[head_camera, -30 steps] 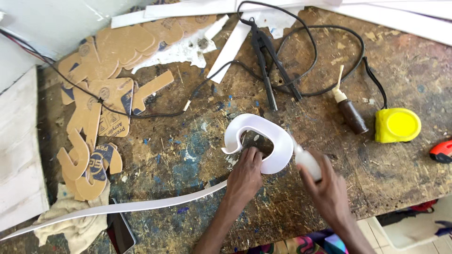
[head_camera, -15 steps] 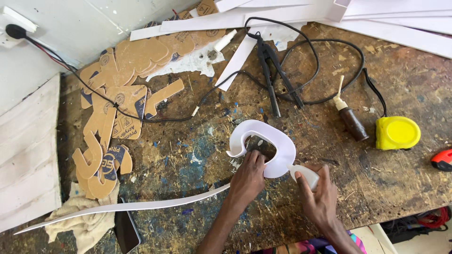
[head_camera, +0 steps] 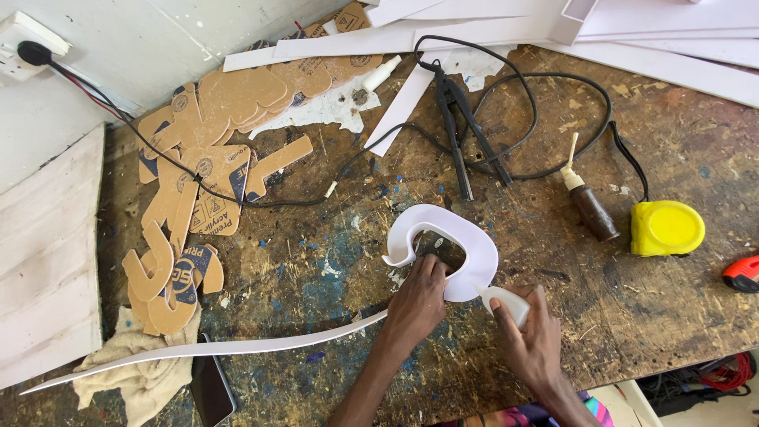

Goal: The person applies glue to a white acrylic letter and attaches a strip of white material along its edge. They press the strip into place, smooth it down, and continue applying glue to secure the attachment.

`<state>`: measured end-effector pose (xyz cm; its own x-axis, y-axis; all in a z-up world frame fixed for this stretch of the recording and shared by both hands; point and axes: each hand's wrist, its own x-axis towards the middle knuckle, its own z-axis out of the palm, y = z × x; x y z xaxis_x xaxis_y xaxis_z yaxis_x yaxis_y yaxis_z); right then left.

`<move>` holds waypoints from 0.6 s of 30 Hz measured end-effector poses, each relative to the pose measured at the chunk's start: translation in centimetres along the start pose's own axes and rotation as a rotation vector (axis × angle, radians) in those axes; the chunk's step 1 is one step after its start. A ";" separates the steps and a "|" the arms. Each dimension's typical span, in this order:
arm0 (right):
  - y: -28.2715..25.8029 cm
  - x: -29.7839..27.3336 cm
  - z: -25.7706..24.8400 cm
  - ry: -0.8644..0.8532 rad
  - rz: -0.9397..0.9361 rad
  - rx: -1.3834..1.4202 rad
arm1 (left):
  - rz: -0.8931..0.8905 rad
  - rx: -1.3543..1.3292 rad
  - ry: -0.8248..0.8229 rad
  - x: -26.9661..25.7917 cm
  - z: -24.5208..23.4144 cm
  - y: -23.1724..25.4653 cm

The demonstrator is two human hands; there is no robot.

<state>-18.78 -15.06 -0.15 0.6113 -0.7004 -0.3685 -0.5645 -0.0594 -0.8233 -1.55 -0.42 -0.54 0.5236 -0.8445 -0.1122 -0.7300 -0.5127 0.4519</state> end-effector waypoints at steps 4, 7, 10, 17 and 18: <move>-0.1 -0.1 0.0 0.014 0.028 -0.015 | -0.030 0.012 -0.031 0.1 0.3 -0.2; 0.3 0.1 0.1 0.068 -0.026 0.101 | -0.010 0.002 -0.015 0.1 0.5 -0.4; 1.3 0.3 0.3 -0.028 0.005 0.076 | -0.023 0.004 -0.055 0.1 0.5 -0.7; 0.9 -0.4 0.8 -0.044 0.030 0.063 | 0.042 0.020 -0.114 -0.1 -0.3 -0.7; 0.9 -0.3 0.7 -0.030 0.046 0.100 | 0.045 0.010 -0.110 0.0 -0.5 -0.5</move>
<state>-19.12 -14.42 -1.09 0.6032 -0.6791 -0.4182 -0.5349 0.0445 -0.8437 -0.93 -0.05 -0.34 0.4390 -0.8785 -0.1886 -0.7564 -0.4746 0.4501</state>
